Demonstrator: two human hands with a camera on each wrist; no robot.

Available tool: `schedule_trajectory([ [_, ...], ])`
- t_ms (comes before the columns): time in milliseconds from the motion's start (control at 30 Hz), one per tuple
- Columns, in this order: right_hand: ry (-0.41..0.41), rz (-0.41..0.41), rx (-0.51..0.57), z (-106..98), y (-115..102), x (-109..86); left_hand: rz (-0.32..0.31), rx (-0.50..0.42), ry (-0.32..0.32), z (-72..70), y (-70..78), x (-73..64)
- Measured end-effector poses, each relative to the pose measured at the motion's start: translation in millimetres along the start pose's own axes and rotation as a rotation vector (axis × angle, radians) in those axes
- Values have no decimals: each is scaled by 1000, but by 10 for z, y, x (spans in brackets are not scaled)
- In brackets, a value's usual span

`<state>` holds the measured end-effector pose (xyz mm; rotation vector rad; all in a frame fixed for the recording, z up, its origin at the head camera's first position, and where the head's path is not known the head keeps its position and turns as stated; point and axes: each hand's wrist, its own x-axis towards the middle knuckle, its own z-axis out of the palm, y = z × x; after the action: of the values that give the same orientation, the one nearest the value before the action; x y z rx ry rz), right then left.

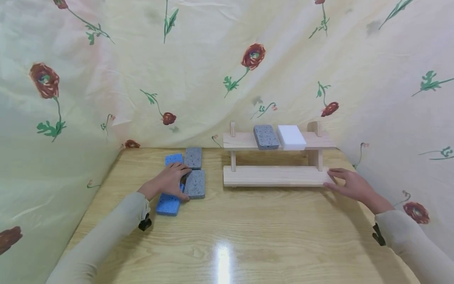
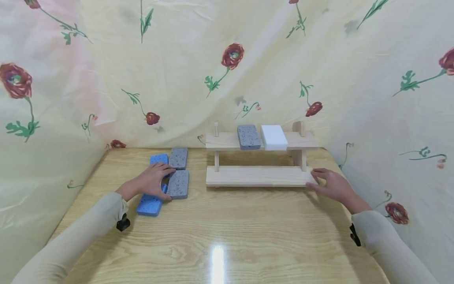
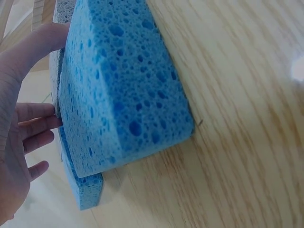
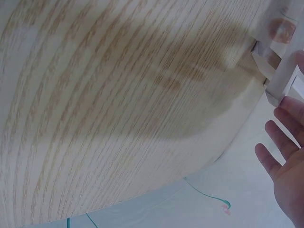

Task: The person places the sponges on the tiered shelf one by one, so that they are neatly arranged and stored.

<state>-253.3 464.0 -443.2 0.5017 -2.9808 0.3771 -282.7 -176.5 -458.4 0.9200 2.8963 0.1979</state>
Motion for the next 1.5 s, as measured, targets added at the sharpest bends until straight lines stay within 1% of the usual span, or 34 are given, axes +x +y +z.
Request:
schedule_trajectory([
  [167,-22,21,-8,3,-15,-12,6,4,5,7,2,8],
  [433,4,-1,-7,36,-9,-35,6,1,5,4,12,23],
  [600,-6,8,-11,51,-3,-48,-3,-13,-2,-2,20,40],
  [733,-5,9,-10,50,-10,-51,3,-19,3,-22,27,59],
  [867,22,-6,-12,45,-19,-48,11,-22,6,-57,30,77],
  [1033,42,-19,-8,22,-42,-39,4,-24,-11,-117,41,89],
  [1333,11,-3,-5,-18,-73,-27,8,-38,-16,-227,34,119],
  [1500,0,-1,-6,-19,-65,-23,14,-41,3,-307,37,136],
])
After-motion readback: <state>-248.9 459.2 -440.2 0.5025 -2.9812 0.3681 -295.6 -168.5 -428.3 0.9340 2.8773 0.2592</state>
